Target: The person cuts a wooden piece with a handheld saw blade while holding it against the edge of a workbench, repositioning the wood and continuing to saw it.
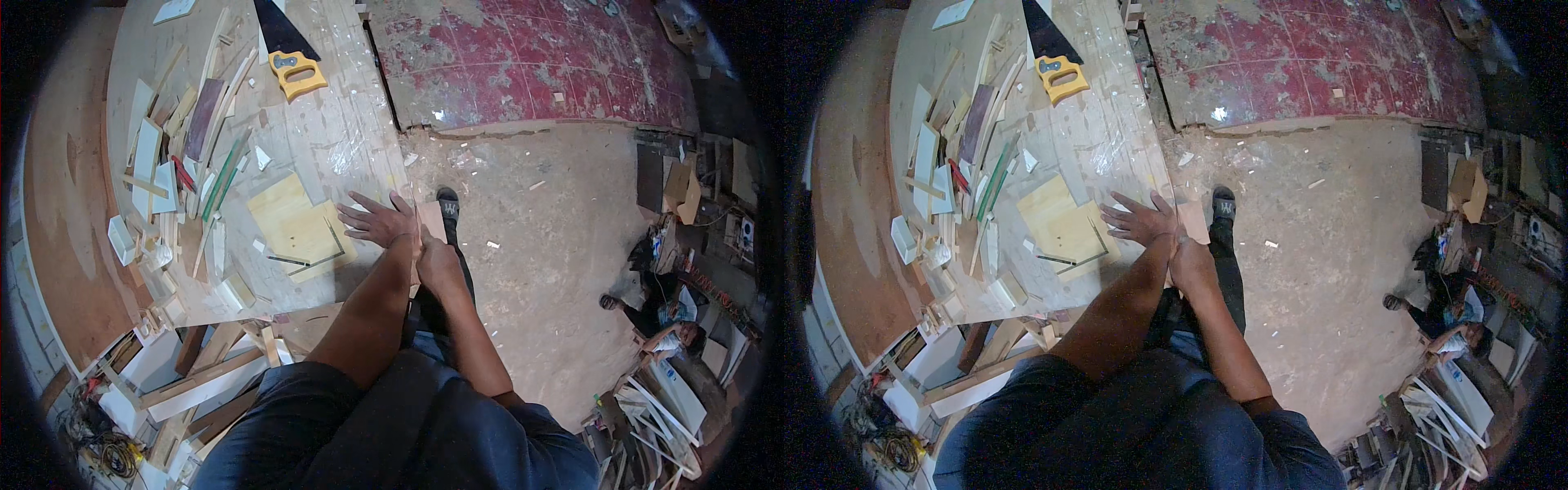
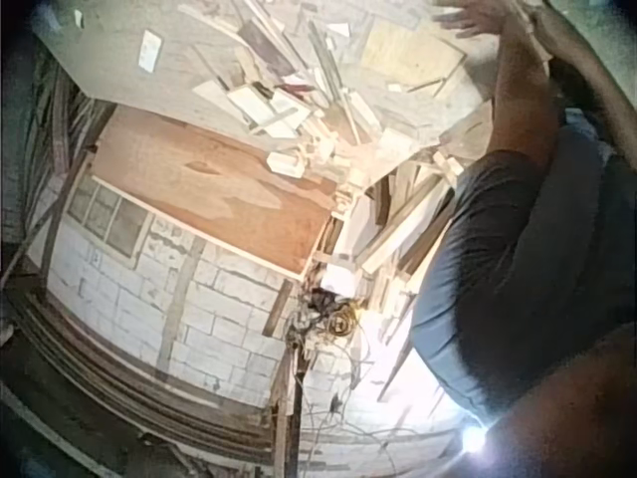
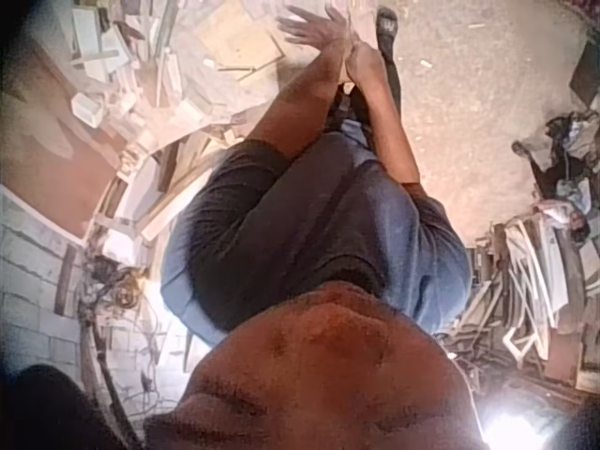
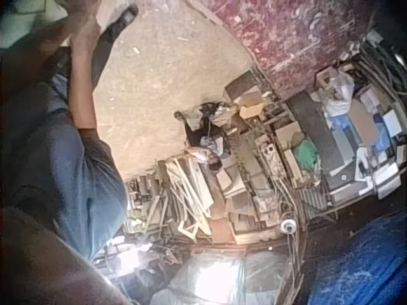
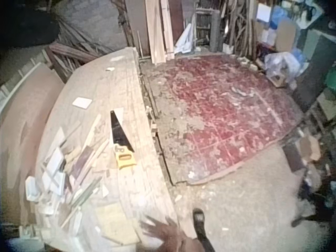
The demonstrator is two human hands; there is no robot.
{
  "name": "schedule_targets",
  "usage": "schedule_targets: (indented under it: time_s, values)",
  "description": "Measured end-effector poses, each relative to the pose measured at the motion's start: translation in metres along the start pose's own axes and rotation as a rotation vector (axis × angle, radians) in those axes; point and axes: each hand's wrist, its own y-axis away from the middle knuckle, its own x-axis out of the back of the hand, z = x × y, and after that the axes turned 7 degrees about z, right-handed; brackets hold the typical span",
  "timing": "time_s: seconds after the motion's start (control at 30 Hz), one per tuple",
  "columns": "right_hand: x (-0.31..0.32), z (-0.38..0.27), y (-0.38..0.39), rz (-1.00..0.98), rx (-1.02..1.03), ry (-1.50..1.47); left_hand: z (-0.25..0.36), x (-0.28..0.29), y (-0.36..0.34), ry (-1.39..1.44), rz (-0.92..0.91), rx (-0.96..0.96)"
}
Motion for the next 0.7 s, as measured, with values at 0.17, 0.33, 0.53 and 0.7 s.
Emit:
schedule_targets:
  time_s: [0.17, 0.33, 0.53, 0.7]
  values:
    - [-0.02, 0.023, -0.017, 0.058, 0.055, 0.017, 0.004, 0.004, 0.006, 0.026, -0.028, -0.014]
    - [-0.015, 0.012, 0.001, 0.022, 0.066, 0.042, -0.004, 0.007, 0.004, 0.008, -0.001, -0.005]
    - [-0.014, 0.007, 0.001, 0.045, 0.051, 0.009, 0.001, 0.012, 0.001, -0.017, -0.023, 0.016]
    - [-0.02, 0.025, -0.016, 0.021, 0.118, 0.048, 0.007, 0.011, 0.003, -0.046, -0.022, 0.015]
